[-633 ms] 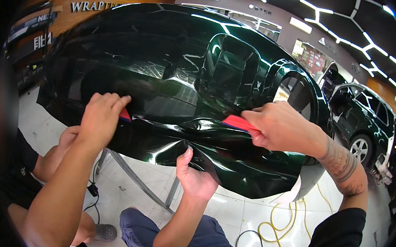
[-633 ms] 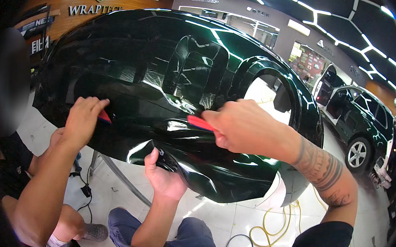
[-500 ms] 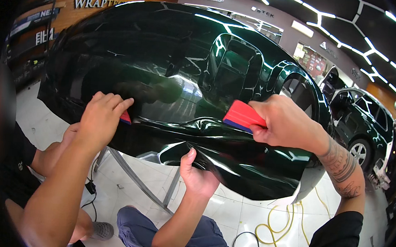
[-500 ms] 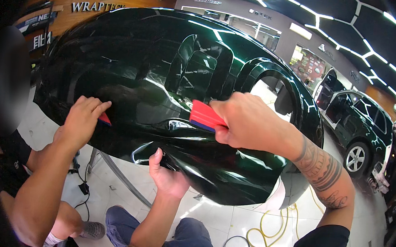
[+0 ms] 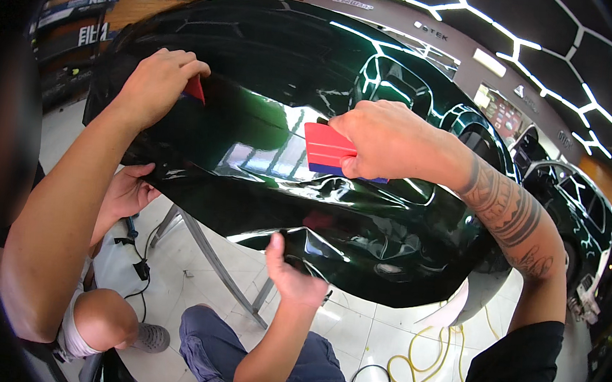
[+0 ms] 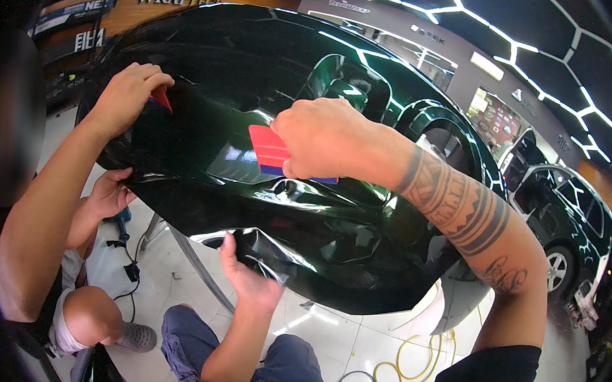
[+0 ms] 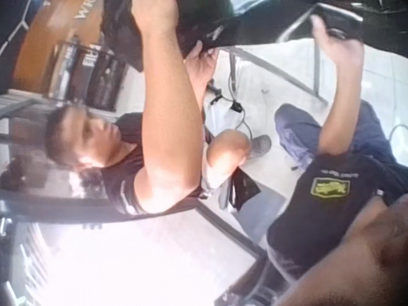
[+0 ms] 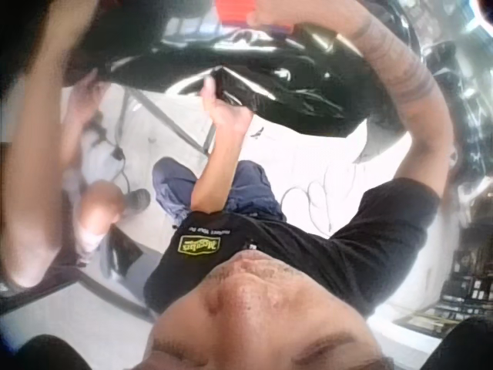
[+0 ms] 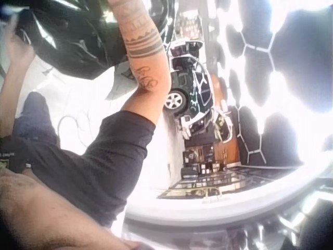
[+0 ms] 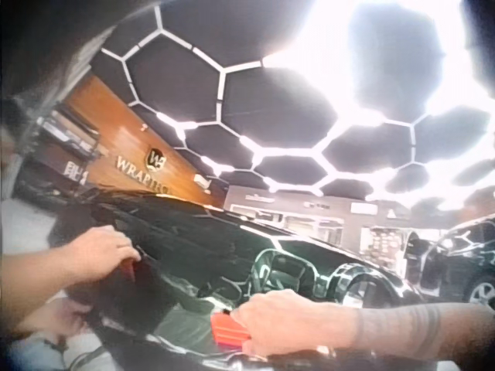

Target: The person applies a dark vinyl wrap to a green car bumper, smoothing it with a squeegee and trimming excess material with a knife. A coworker assists by holding the bumper and using a heat gun.

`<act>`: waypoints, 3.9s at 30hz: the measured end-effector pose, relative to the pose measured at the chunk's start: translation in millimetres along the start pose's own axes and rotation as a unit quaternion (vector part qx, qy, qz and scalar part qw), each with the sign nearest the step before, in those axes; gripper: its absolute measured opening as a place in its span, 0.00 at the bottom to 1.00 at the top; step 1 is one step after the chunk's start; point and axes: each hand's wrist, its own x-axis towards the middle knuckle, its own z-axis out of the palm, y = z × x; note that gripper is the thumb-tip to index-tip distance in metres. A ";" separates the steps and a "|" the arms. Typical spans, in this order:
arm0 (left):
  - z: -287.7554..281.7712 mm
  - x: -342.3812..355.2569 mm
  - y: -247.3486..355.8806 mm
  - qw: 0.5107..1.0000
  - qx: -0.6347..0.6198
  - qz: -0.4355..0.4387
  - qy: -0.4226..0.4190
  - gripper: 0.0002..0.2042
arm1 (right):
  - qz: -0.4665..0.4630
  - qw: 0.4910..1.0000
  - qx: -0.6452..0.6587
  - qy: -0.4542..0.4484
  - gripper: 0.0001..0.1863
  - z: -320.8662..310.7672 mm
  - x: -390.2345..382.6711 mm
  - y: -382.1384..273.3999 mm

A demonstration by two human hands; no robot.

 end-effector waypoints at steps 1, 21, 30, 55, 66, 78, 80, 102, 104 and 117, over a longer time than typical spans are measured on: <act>0.5 -0.4 9.1 1.000 0.012 0.009 0.011 0.22 | -0.003 1.000 -0.016 0.004 0.16 -3.0 2.0 -7.4; -16.6 -19.9 37.5 0.987 0.125 0.036 0.091 0.10 | -0.263 0.955 -0.126 -0.046 0.02 12.3 56.0 -54.5; -40.5 -18.5 36.6 0.984 0.140 -0.058 0.094 0.16 | -0.294 0.938 -0.174 -0.062 0.06 22.0 63.1 -56.0; -203.4 -145.3 166.0 0.124 0.961 -0.190 0.156 0.48 | -0.443 0.766 0.453 -0.108 0.09 90.1 -151.6 -162.7; -28.9 -13.8 54.8 0.981 0.173 0.050 0.071 0.13 | -0.392 0.785 0.472 -0.086 0.12 68.4 -188.4 -68.8; -23.0 23.8 12.7 0.989 0.073 0.004 0.128 0.21 | 0.155 0.649 0.707 0.236 0.22 87.4 -197.0 -38.5; -19.0 21.7 10.7 0.990 0.079 0.002 0.114 0.21 | 0.145 0.768 0.587 0.209 0.18 71.1 -184.3 -30.5; -45.0 -16.1 8.2 0.849 0.335 0.390 0.120 0.19 | -0.177 0.979 -0.049 0.084 0.07 32.2 -38.0 -27.4; -52.8 -17.0 5.2 0.861 0.362 0.336 0.120 0.16 | -0.195 0.975 -0.056 0.088 0.05 33.2 -34.7 -28.1; -55.2 -18.7 8.2 0.810 0.457 0.335 0.149 0.22 | -0.267 0.947 -0.168 0.060 0.08 51.5 -13.5 -52.6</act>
